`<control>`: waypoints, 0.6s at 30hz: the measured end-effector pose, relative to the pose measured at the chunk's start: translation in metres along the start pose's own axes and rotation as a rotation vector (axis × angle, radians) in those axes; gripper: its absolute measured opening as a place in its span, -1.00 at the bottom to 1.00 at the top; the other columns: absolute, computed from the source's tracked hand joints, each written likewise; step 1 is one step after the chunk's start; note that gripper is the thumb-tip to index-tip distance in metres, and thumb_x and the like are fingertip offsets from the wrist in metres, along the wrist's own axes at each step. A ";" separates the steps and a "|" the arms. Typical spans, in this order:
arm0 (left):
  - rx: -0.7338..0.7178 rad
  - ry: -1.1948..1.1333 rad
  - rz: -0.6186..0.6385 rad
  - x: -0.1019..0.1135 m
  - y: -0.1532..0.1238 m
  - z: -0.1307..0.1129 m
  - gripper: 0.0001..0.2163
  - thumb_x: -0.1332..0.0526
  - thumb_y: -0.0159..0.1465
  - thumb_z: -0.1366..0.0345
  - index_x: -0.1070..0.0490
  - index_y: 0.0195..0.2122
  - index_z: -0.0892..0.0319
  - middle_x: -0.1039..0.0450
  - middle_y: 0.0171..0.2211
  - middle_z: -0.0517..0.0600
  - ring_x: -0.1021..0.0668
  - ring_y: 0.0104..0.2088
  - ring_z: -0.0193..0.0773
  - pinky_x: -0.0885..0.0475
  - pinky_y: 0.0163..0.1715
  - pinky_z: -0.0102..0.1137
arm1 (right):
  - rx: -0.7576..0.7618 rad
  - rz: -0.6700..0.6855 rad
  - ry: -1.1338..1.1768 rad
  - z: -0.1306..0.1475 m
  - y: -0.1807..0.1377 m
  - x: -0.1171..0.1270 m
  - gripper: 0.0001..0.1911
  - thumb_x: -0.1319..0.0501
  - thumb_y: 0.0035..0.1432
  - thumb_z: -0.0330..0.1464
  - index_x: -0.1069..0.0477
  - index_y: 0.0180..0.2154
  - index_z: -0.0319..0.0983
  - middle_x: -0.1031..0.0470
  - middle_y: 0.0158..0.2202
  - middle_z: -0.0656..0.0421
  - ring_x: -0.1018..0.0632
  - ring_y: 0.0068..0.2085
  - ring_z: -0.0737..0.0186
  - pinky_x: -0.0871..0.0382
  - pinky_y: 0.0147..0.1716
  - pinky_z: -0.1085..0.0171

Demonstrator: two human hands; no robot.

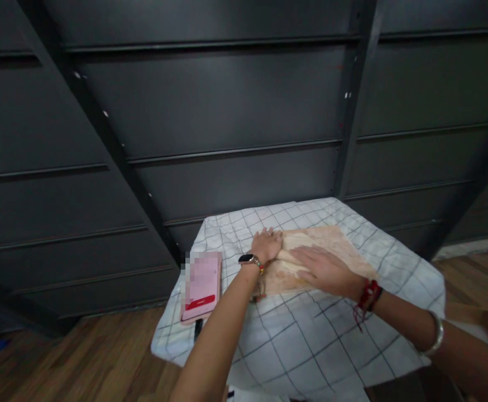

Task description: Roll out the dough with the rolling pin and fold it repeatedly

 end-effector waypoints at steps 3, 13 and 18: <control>-0.031 -0.034 0.010 -0.007 0.010 0.001 -0.55 0.17 0.35 0.24 -0.11 0.25 0.10 -0.05 0.29 0.04 -0.12 0.27 -0.05 -0.04 0.18 -0.07 | -0.091 0.018 -0.060 -0.034 0.016 -0.005 -0.49 0.03 0.29 -0.16 -0.27 0.14 -0.30 -0.33 0.13 -0.07 -0.29 0.18 -0.02 -0.11 0.16 -0.04; 0.059 -0.116 -0.016 -0.003 0.062 0.013 -0.60 0.16 0.33 0.27 -0.24 0.11 0.24 -0.36 0.09 0.17 -0.34 0.13 -0.05 -0.21 0.07 -0.14 | -0.138 0.285 0.132 -0.113 0.060 -0.051 -0.47 0.20 0.34 -0.10 -0.30 0.14 -0.13 -0.34 0.15 0.06 -0.24 0.20 0.03 0.01 0.15 -0.18; 0.078 -0.117 0.064 -0.012 0.073 0.014 -0.62 0.18 0.34 0.25 -0.28 0.05 0.22 -0.37 0.07 0.17 -0.38 0.10 -0.06 -0.24 0.03 -0.17 | -0.193 0.280 0.089 -0.127 0.064 -0.058 -0.53 0.16 0.34 -0.12 -0.35 0.08 -0.06 -0.35 0.14 0.11 -0.20 0.22 -0.04 0.09 0.12 -0.32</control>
Point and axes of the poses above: each hand's wrist, its own y-axis towards the middle knuckle, its own x-axis out of the back of the hand, z = x × y, the point moved 10 cm from there along y, towards the middle knuckle
